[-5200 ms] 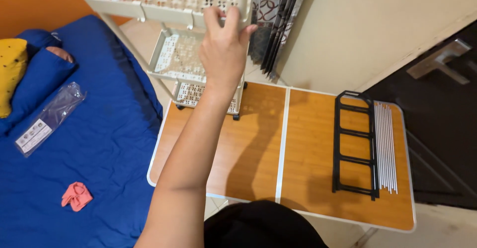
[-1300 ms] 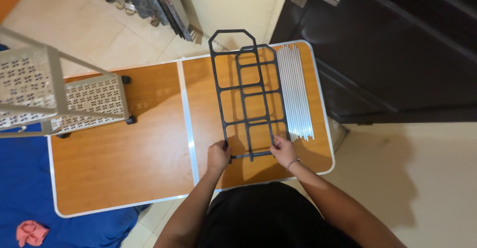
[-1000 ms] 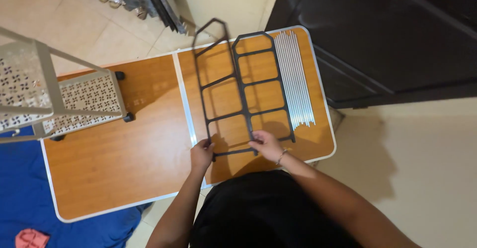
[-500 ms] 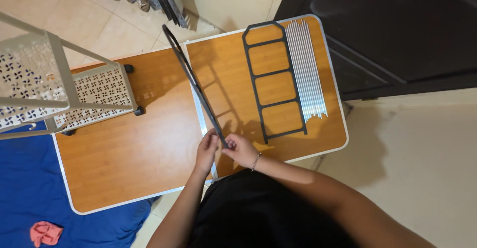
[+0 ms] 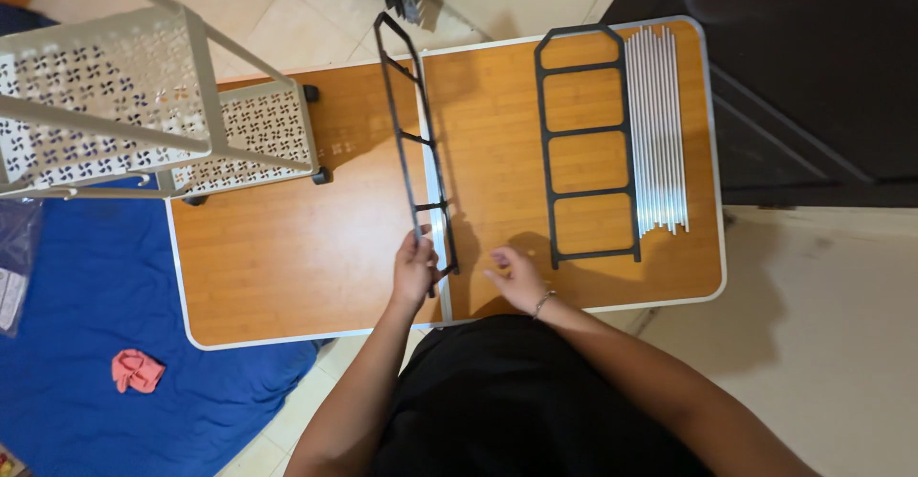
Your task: The person assembles a white plastic shelving unit by attaching black caster wheels to the base and then stands it upright. They then begin assembling a second black metal shelving unit by inserting metal rods into the frame on a wooden table.
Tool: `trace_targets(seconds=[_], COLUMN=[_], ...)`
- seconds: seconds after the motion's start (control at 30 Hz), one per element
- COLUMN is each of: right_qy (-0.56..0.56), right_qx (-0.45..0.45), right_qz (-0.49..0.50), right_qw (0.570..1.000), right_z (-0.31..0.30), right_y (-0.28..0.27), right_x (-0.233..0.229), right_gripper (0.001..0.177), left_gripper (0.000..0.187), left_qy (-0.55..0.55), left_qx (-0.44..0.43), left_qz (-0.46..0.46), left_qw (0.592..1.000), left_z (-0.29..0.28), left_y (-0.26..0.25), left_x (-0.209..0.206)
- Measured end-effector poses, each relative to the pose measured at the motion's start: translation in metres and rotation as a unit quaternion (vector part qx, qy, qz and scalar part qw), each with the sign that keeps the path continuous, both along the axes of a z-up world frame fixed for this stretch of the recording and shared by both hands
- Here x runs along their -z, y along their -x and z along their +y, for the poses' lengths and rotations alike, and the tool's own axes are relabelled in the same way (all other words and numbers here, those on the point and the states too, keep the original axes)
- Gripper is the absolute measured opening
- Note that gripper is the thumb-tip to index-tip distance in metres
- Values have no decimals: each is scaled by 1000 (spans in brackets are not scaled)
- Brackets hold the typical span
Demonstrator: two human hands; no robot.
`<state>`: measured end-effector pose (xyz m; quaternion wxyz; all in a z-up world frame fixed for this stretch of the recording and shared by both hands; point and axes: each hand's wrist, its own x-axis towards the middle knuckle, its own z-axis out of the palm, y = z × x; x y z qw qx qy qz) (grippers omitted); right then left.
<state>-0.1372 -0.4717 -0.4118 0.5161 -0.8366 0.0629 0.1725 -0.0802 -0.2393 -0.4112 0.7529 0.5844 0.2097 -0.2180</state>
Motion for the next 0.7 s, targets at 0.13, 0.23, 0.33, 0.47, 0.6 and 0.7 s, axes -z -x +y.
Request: trace_targets(seconds=[0.13, 0.23, 0.33, 0.47, 0.6, 0.7], right_qy=[70, 135, 203, 237, 278, 279], right_qx=[-3, 23, 31, 21, 26, 30], right_qz=[54, 69, 114, 133, 108, 98], right_qw=[996, 988, 972, 962, 954, 955], right_z=[-31, -56, -80, -100, -112, -119], right_y=[15, 27, 29, 28, 27, 29], right_x=[43, 53, 45, 28, 16, 13], right_gripper=[45, 45, 46, 47, 46, 46], left_gripper=[39, 38, 36, 35, 38, 27], left_qy=[-112, -227, -264, -419, -457, -488], left_qx=[-31, 1, 39, 88, 82, 134], left_qz=[-21, 3, 48, -27, 6, 124], left_qw=[993, 974, 963, 903, 886, 853], left_z=[31, 47, 58, 71, 71, 67], left_y=[5, 4, -1, -17, -34, -43], left_x=[14, 23, 30, 29, 11, 3])
